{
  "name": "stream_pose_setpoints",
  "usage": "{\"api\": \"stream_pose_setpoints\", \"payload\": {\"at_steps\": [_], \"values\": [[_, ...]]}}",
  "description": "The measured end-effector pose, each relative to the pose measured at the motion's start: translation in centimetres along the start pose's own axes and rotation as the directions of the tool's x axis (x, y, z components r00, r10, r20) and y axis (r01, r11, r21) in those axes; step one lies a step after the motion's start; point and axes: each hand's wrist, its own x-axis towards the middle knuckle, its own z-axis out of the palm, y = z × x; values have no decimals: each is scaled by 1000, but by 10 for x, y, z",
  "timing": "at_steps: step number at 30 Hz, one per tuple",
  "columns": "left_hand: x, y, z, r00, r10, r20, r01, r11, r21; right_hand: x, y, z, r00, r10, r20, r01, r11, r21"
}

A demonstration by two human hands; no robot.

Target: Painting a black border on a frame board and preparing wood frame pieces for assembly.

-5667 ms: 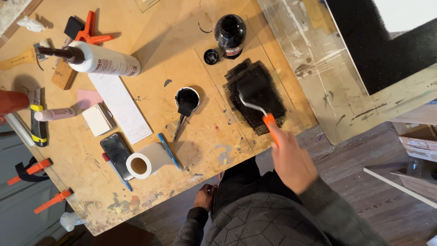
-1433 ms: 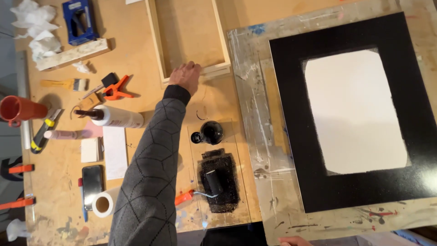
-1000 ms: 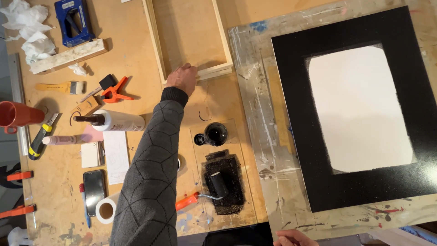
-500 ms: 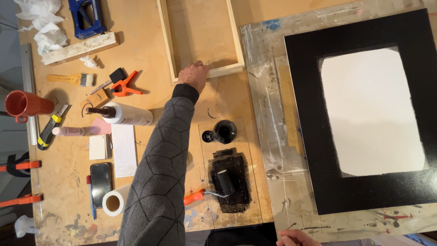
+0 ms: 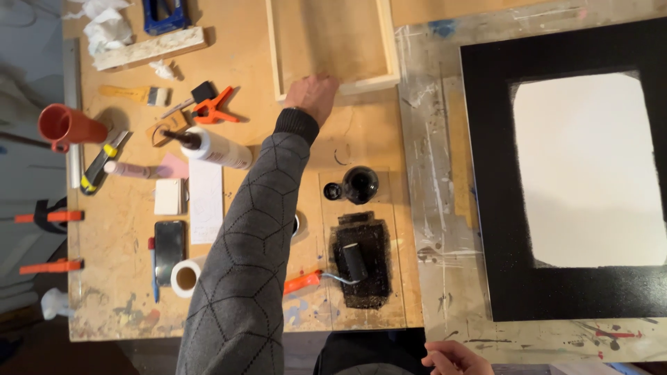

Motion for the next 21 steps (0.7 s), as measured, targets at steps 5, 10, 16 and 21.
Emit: {"api": "stream_pose_setpoints", "payload": {"at_steps": [5,10,16,21], "values": [[-3,15,-61,999,33,-37,-30,997,74,-11,-54,-1,996,8,92,1,995,-96],[-46,46,-169,840,304,-449,-230,949,213,-29,-69,-8,960,-69,273,133,966,-223],[-197,1,-264,895,267,-358,-84,888,453,-82,-109,-8,875,-227,428,376,875,-304],[-368,-15,-331,913,120,-390,52,914,402,-117,-139,15,736,-271,620,625,625,-468]]}}
